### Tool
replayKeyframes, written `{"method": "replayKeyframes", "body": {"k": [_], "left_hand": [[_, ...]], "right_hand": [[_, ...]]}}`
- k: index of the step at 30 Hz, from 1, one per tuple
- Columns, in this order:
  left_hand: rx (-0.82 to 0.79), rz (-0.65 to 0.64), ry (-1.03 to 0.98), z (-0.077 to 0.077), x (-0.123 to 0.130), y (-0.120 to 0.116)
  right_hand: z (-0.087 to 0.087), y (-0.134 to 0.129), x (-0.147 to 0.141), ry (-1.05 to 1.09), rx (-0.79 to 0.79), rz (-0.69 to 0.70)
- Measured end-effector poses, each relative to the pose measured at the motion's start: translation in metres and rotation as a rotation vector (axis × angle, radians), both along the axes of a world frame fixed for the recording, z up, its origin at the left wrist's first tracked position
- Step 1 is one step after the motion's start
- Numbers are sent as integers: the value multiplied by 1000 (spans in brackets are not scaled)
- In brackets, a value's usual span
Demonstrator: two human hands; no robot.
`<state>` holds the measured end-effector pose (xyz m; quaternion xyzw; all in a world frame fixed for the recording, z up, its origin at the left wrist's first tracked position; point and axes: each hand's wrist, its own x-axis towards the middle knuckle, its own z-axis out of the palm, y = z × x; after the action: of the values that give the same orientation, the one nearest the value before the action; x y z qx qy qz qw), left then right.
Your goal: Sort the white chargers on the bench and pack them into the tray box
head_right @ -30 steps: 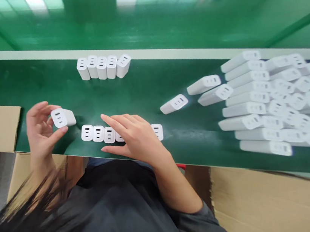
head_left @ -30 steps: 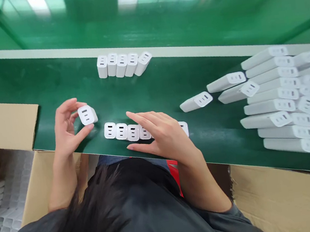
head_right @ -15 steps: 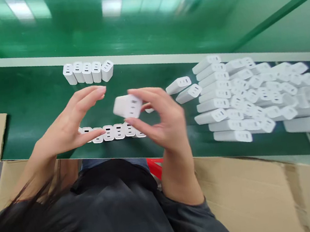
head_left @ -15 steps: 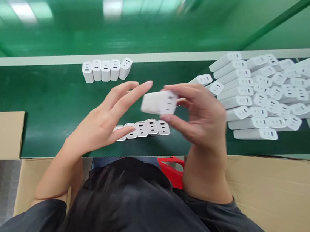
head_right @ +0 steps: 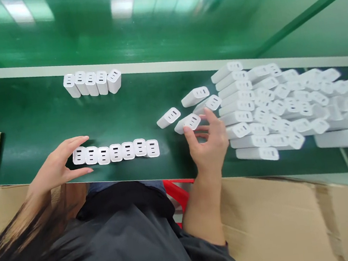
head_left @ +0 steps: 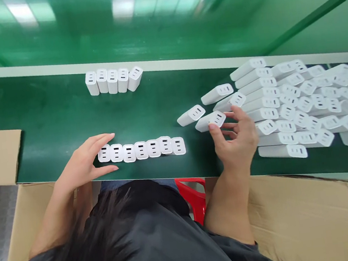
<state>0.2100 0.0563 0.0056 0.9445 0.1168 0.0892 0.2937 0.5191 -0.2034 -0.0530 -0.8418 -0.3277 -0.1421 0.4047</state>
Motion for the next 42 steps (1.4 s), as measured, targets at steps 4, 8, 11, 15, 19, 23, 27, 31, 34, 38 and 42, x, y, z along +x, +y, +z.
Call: {"method": "replayKeyframes", "body": {"k": [4,8,11,15,19,23,27,31,34,38,42], "left_hand": [[-55,30,-131,-14,4,-1],[-75,37,-234,-23,6,-3],[-76,24,-247,-24,8,-4],[-84,22,-249,-25,9,-4],[-80,15,-222,-25,9,-3],[-52,6,-234,-24,10,-3],[-59,8,-232,-24,10,-4],[-83,13,-189,-24,9,-3],[-86,5,-183,-25,9,-2],[-62,-10,-200,-27,9,-2],[-52,-12,-221,-29,9,-2]], "right_hand": [[-8,7,1,-80,58,106],[-10,13,0,-53,71,142],[-11,15,0,-90,108,88],[-11,10,-5,-189,250,23],[1,8,-27,-82,250,219],[22,22,-52,-34,38,596],[31,42,-59,-65,-56,758],[23,46,-57,-12,-68,760],[17,43,-57,45,-119,768],[15,42,-59,40,-140,767],[15,44,-59,26,-130,758]]}}
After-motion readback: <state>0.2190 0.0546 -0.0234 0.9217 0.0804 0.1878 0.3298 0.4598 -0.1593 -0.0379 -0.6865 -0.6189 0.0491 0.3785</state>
